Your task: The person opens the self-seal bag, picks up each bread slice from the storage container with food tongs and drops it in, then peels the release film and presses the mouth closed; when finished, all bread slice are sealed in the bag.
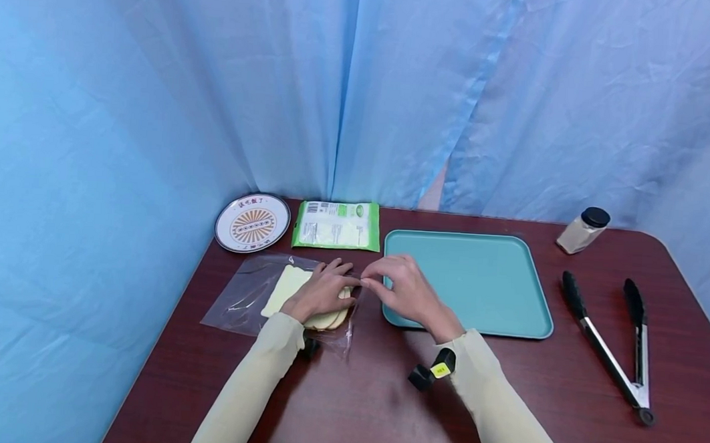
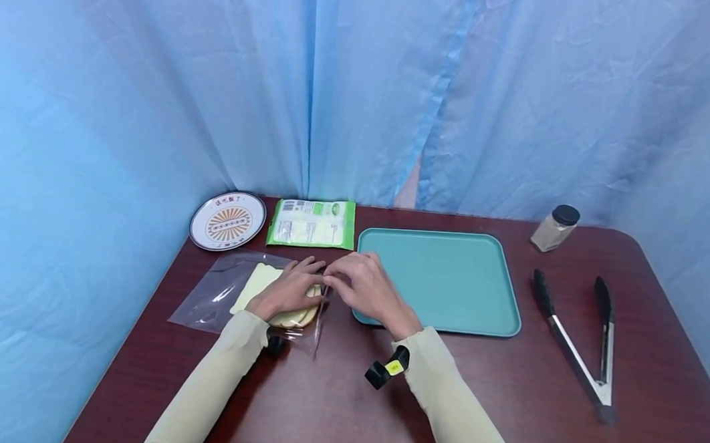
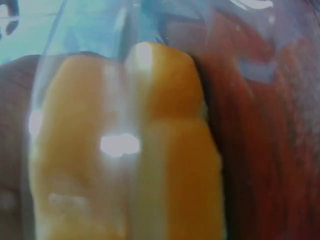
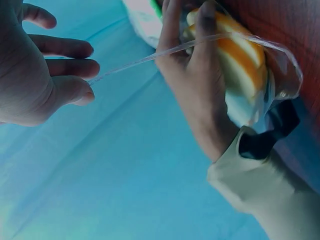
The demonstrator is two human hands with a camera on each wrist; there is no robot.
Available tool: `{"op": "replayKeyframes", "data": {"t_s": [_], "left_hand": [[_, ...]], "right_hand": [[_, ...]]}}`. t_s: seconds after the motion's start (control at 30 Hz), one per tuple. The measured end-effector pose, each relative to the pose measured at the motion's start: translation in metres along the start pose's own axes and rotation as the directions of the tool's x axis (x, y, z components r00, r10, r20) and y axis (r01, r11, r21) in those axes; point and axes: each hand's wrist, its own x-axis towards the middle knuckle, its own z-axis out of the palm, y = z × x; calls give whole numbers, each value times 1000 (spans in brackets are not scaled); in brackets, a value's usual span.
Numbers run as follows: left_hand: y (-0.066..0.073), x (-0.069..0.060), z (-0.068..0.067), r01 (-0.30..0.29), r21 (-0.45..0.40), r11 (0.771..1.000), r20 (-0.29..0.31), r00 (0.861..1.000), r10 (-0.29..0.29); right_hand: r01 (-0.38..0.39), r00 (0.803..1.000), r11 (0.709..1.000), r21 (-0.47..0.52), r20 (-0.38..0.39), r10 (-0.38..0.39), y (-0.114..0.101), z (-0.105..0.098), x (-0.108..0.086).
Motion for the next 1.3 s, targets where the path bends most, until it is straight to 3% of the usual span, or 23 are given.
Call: {"op": "replayKeyframes", "data": {"t_s": [0.73, 1.1, 1.3], "left_hand": [[-1, 1, 1, 6, -2, 1000, 20, 1000, -6], [-1, 1, 1, 12, -9, 1000, 18, 1000, -12], [-1, 2, 1, 0, -6, 1000, 9, 1000, 0]], "right_hand": [[62, 996, 996, 66, -69, -57, -34, -37, 13], [145, 981, 986, 87, -144, -132, -44, -50, 16], [158, 976, 980, 121, -172, -136, -49, -62, 16]]}}
